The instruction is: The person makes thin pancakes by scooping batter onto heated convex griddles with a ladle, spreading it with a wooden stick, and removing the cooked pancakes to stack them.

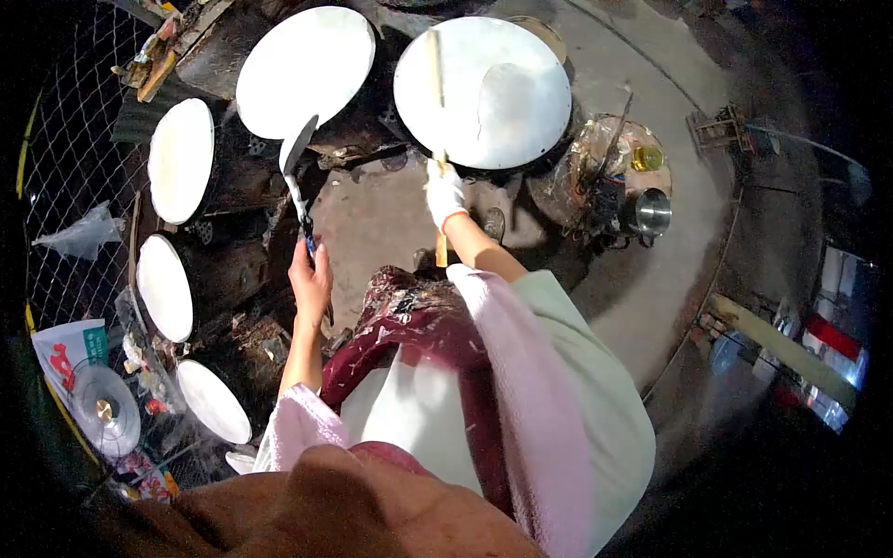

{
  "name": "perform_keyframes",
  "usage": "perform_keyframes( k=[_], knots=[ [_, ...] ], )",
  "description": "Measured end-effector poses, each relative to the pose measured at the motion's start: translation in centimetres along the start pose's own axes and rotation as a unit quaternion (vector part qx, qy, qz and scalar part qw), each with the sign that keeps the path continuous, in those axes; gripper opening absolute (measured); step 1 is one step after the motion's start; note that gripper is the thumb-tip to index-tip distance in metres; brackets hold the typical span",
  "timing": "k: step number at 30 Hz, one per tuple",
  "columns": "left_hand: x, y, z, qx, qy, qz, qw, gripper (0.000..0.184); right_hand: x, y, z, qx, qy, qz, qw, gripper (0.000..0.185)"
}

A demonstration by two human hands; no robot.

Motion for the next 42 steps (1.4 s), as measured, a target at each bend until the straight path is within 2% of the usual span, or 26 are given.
perform_keyframes(
  k=[1, 3, 6, 7, 8, 9, 10, 11, 13, 15, 16, 17, 19, 21, 23, 24, 27, 29, 31, 34, 35, 36, 37, 38, 39, 42],
  knots=[
    [1.5, 0.9, 0.2, 0.017, 0.008, 0.033, 0.999, 0.022, -1.2, 0.1, 1.6, -0.038, -0.014, 0.036, 0.999, 0.03],
    [3.5, 2.4, 1.0, -0.014, 0.004, 0.012, 1.0, 0.017, -0.8, 2.8, 4.8, -0.067, -0.006, -0.049, 0.997, 0.027],
    [5.9, 4.3, 1.7, -0.017, 0.019, 0.044, 0.999, 0.018, 0.7, 5.5, 8.7, -0.105, -0.029, -0.088, 0.99, 0.03],
    [7.5, 4.7, 1.5, -0.024, 0.026, 0.05, 0.998, 0.019, 1.0, 5.7, 8.9, -0.108, -0.116, -0.097, 0.983, 0.033],
    [7.6, 4.9, 1.7, -0.047, 0.023, 0.018, 0.998, 0.019, 0.9, 5.3, 8.6, -0.076, -0.112, -0.082, 0.987, 0.033],
    [8.5, 5.2, 1.5, -0.038, 0.046, 0.055, 0.997, 0.018, 0.8, 5.0, 8.1, -0.044, -0.109, -0.067, 0.991, 0.034],
    [8.7, 5.3, 1.4, -0.049, 0.049, 0.047, 0.997, 0.018, 0.6, 4.8, 7.2, -0.003, -0.026, -0.062, 0.998, 0.034],
    [8.4, 5.3, 1.3, -0.059, 0.051, 0.037, 0.996, 0.017, -0.3, 3.9, 6.7, 0.025, 0.091, 0.015, 0.995, 0.034],
    [7.8, 5.4, 0.8, -0.056, 0.105, 0.054, 0.991, 0.017, -1.1, 3.4, 8.0, 0.011, 0.213, 0.006, 0.977, 0.034],
    [7.0, 5.5, 0.3, -0.062, 0.125, 0.053, 0.989, 0.016, -1.6, 1.3, 13.6, -0.11, 0.359, 0.05, 0.925, 0.034],
    [6.6, 5.5, 0.0, -0.067, 0.117, 0.044, 0.99, 0.016, -2.1, -0.1, 16.2, -0.108, 0.317, 0.009, 0.942, 0.036],
    [6.1, 5.5, -0.4, -0.072, 0.11, 0.035, 0.991, 0.015, -0.3, 0.1, 17.9, -0.121, 0.311, 0.029, 0.942, 0.034],
    [4.7, 5.5, -1.7, -0.059, 0.123, 0.06, 0.989, 0.015, 1.5, 0.4, 19.2, -0.04, 0.178, -0.085, 0.979, 0.045],
    [3.5, 5.6, -3.0, -0.048, 0.119, 0.07, 0.989, 0.015, 2.3, 1.7, 17.8, 0.022, 0.128, -0.082, 0.988, 0.047],
    [1.2, 6.0, -4.2, -0.043, 0.106, 0.103, 0.988, 0.018, 1.5, 2.2, 16.5, 0.067, 0.335, 0.106, 0.934, 0.049],
    [0.0, 6.1, -4.9, -0.038, 0.118, 0.11, 0.986, 0.017, 0.3, 2.9, 17.1, 0.088, 0.363, 0.052, 0.926, 0.05],
    [-1.8, 6.2, -7.0, -0.033, 0.143, 0.122, 0.982, 0.016, 2.0, 1.2, 23.0, 0.013, 0.442, -0.006, 0.897, 0.041],
    [-2.0, 6.3, -8.5, -0.031, 0.145, 0.112, 0.982, 0.016, 5.1, -0.6, 26.2, -0.019, 0.435, 0.028, 0.9, 0.048],
    [-3.2, 6.3, -9.9, -0.035, 0.146, 0.118, 0.982, 0.016, 5.4, -2.9, 28.0, 0.034, 0.305, -0.034, 0.951, 0.045],
    [-3.2, 6.3, -11.5, -0.059, 0.087, 0.096, 0.99, 0.017, 2.9, -2.4, 26.5, 0.113, 0.222, 0.006, 0.969, 0.042],
    [-3.2, 6.5, -11.8, -0.071, 0.057, 0.086, 0.992, 0.017, 4.7, 0.6, 25.5, 0.18, 0.295, -0.044, 0.937, 0.043],
    [-4.7, 7.0, -12.5, -0.058, 0.124, 0.137, 0.981, 0.016, 4.4, 1.3, 26.0, 0.165, 0.394, 0.025, 0.904, 0.044],
    [-4.9, 7.2, -12.7, -0.064, 0.122, 0.137, 0.981, 0.016, 4.0, 1.2, 26.7, 0.146, 0.488, 0.095, 0.855, 0.045],
    [-4.8, 7.5, -13.0, -0.068, 0.119, 0.137, 0.981, 0.016, 2.9, -0.1, 28.6, 0.145, 0.473, 0.047, 0.868, 0.045],
    [-4.6, 7.8, -13.3, -0.07, 0.116, 0.137, 0.981, 0.016, 3.5, -1.8, 30.1, 0.117, 0.519, 0.044, 0.845, 0.043],
    [-5.9, 8.0, -14.2, -0.067, 0.115, 0.148, 0.98, 0.016, 8.2, -6.8, 32.8, 0.058, 0.491, 0.068, 0.866, 0.047]
  ],
)
Point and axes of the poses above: each hand's wrist, its own y-axis away from the middle knuckle, its own z-axis out of the back of the hand, x = y × z, the point moved 7 cm from there along -y, towards the middle knuckle, and after that the axes turned 9 degrees about x, right-handed, at the moved point
